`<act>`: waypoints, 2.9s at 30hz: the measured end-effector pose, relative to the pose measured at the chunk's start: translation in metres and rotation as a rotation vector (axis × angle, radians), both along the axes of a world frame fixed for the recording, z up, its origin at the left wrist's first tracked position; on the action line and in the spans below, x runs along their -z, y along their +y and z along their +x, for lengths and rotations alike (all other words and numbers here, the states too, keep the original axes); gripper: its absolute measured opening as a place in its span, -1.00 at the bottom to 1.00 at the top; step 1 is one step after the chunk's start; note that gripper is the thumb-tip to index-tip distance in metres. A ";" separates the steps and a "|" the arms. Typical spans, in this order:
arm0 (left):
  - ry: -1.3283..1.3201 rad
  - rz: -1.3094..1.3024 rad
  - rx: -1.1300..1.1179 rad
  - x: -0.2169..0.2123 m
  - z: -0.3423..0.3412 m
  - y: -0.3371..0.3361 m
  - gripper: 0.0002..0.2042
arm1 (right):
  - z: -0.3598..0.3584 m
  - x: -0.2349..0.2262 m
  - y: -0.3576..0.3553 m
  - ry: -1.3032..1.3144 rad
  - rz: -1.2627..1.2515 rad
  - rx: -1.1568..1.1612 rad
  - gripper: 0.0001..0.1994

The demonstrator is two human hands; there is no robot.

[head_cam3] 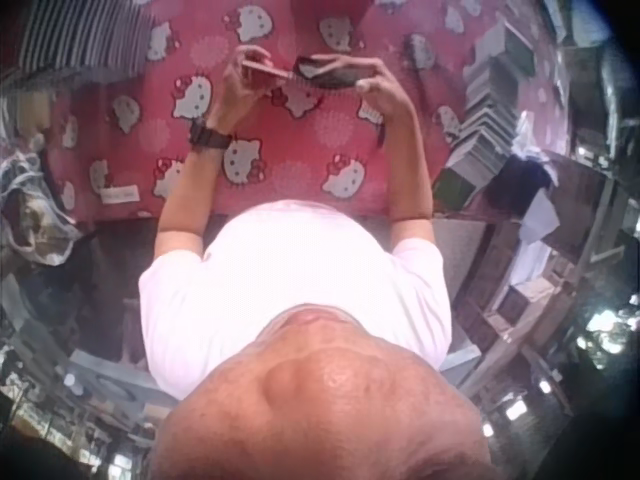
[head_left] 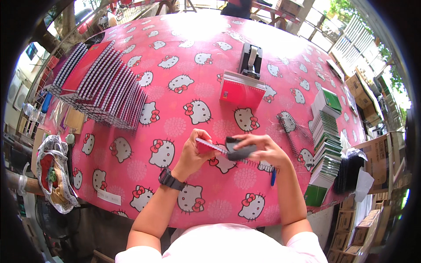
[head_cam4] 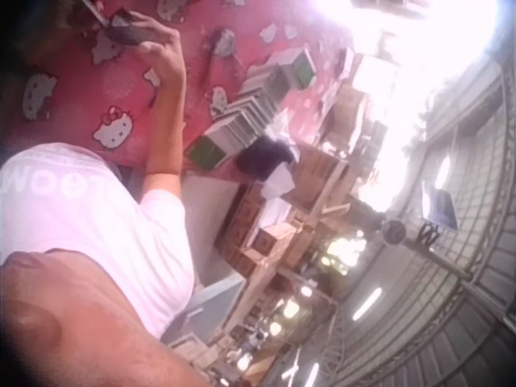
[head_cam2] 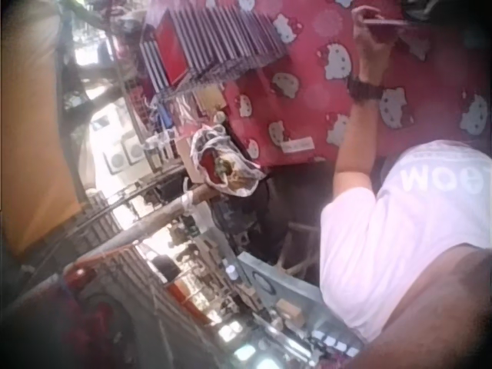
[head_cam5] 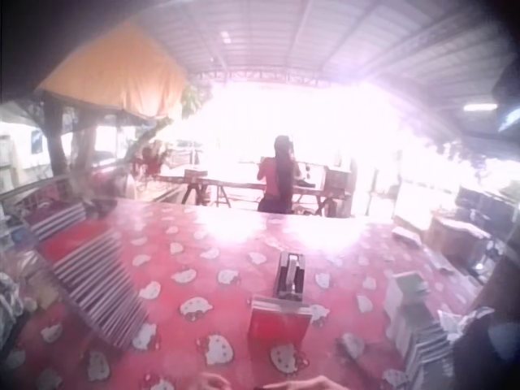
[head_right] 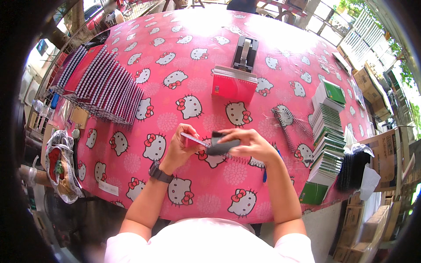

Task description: The person assembles spiral-bound notebooks by inserting a black plastic cover into a pink notebook and securing it with a stapler. The person repeatedly picks up notebooks, aligns the cover, staples the binding, and stacks the finished units on the table.

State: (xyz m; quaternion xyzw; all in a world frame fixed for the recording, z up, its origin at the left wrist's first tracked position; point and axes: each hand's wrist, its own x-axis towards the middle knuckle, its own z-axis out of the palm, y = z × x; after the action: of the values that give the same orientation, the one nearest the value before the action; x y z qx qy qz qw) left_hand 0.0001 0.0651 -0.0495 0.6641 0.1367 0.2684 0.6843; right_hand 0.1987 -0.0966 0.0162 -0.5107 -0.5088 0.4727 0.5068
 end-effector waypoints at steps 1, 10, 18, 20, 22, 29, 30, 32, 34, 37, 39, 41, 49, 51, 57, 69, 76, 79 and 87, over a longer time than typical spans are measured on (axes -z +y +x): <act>0.013 -0.019 0.015 0.001 -0.001 0.000 -0.55 | -0.002 0.002 0.004 -0.186 -0.143 0.141 -0.58; -0.035 -0.010 0.055 -0.005 0.001 -0.004 -0.60 | 0.003 -0.006 0.011 -0.288 -0.142 0.160 -0.52; -0.030 0.005 0.060 0.006 0.001 0.003 -0.61 | 0.006 -0.004 0.018 -0.041 -0.074 0.060 -0.53; -0.039 0.060 0.057 0.006 0.002 0.003 -0.61 | -0.003 0.002 0.018 0.088 0.000 -0.009 -0.56; -0.039 -0.020 0.056 0.006 0.001 -0.002 -0.61 | -0.003 0.000 0.021 -0.096 -0.222 0.121 -0.55; 0.030 -0.095 0.067 -0.002 0.000 0.001 -0.60 | -0.011 -0.007 0.032 -0.258 -0.346 0.178 -0.56; -0.023 -0.139 0.090 -0.003 0.002 0.001 -0.61 | -0.007 -0.001 0.027 -0.143 -0.192 0.172 -0.64; -0.114 -0.236 0.125 -0.004 -0.001 -0.002 -0.63 | -0.008 0.003 0.024 0.185 0.021 0.022 -0.61; -0.137 -0.348 0.115 -0.007 -0.003 0.007 -0.69 | -0.015 -0.005 0.029 0.219 -0.056 0.022 -0.58; -0.218 -0.370 0.126 0.000 -0.005 0.016 -0.81 | -0.007 0.003 0.030 -0.077 -0.166 0.179 -0.56; -0.180 -0.434 0.148 0.001 -0.009 0.016 -0.81 | -0.003 0.002 0.027 -0.127 -0.124 0.176 -0.58; -0.205 -0.429 0.146 0.000 -0.005 0.017 -0.75 | 0.001 -0.002 0.022 -0.328 -0.132 0.281 -0.52; -0.311 -0.327 0.057 -0.022 0.002 -0.006 -0.69 | -0.063 -0.039 0.019 -0.864 0.200 0.413 -0.53; -0.232 -0.259 0.022 -0.038 -0.001 -0.014 -0.71 | -0.072 -0.031 0.021 -0.757 0.151 0.413 -0.62; -0.169 -0.086 -0.001 -0.043 -0.008 -0.017 -0.80 | -0.088 -0.036 0.005 -0.756 0.081 0.335 -0.49; -0.095 0.224 0.015 -0.077 -0.016 -0.032 -0.79 | -0.090 -0.053 -0.012 -0.562 -0.141 0.118 0.13; -0.076 0.193 -0.021 -0.078 -0.018 -0.032 -0.81 | -0.086 -0.042 -0.002 -0.574 0.176 0.471 -0.57; -0.085 0.154 -0.029 -0.082 -0.017 -0.032 -0.83 | -0.092 -0.042 -0.003 -0.579 0.296 0.560 -0.67; -0.032 0.117 -0.043 -0.082 -0.015 -0.035 -0.86 | -0.100 -0.024 -0.002 -0.442 0.320 0.667 -0.74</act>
State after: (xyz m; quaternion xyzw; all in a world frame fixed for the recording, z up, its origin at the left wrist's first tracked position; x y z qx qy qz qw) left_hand -0.0149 0.0298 0.0328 0.6956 0.1237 0.3011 0.6404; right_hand 0.0990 -0.0988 0.0402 -0.6513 -0.4790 0.0775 0.5834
